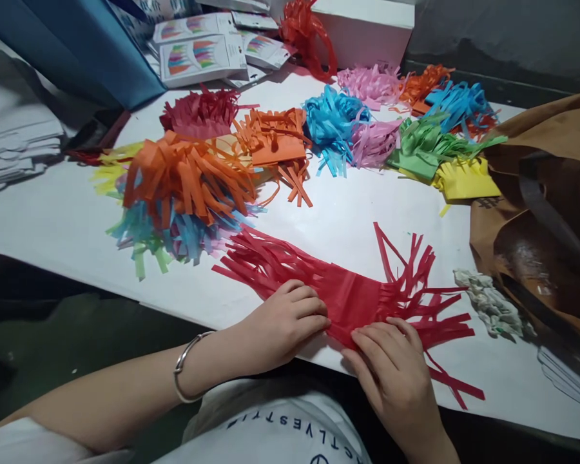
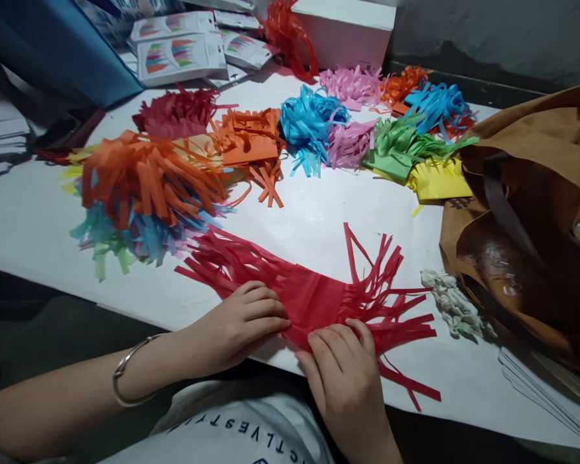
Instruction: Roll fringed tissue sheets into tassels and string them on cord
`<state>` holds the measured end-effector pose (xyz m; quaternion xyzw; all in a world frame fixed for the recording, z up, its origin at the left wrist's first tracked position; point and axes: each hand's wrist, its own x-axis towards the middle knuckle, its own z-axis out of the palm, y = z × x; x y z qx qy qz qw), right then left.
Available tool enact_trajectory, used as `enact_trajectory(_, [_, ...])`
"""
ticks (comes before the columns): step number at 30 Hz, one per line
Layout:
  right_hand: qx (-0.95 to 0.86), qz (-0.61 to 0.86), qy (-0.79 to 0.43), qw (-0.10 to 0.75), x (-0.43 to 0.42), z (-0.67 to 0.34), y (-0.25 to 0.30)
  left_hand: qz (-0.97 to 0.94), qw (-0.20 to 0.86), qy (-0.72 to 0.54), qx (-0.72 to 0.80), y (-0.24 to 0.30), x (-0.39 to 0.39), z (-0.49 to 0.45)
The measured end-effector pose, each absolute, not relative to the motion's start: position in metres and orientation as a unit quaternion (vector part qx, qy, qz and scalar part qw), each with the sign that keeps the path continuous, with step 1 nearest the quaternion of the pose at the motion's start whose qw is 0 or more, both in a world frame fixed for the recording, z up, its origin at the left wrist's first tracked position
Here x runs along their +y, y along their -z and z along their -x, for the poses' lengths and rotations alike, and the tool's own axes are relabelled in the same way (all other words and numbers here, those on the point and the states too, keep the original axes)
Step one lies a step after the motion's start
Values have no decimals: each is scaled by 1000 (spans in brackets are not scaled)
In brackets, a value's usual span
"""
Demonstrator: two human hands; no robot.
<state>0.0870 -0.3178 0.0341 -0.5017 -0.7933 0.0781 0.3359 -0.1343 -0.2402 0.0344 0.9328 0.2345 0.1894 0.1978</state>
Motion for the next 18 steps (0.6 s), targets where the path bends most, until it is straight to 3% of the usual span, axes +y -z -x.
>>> enact_trajectory(6, [-780,510,-104,347,-318,-85,-40,-936,214,-140,242,-41,-241,136])
enact_trajectory(14, [-825,487,-17,284,-321,-86,-30,-945,152,-176,229,-38,-244,131])
enact_trajectory(18, [-814,490,-63,305,-320,-91,-29,-953,153,-150,214,-38,-244,132])
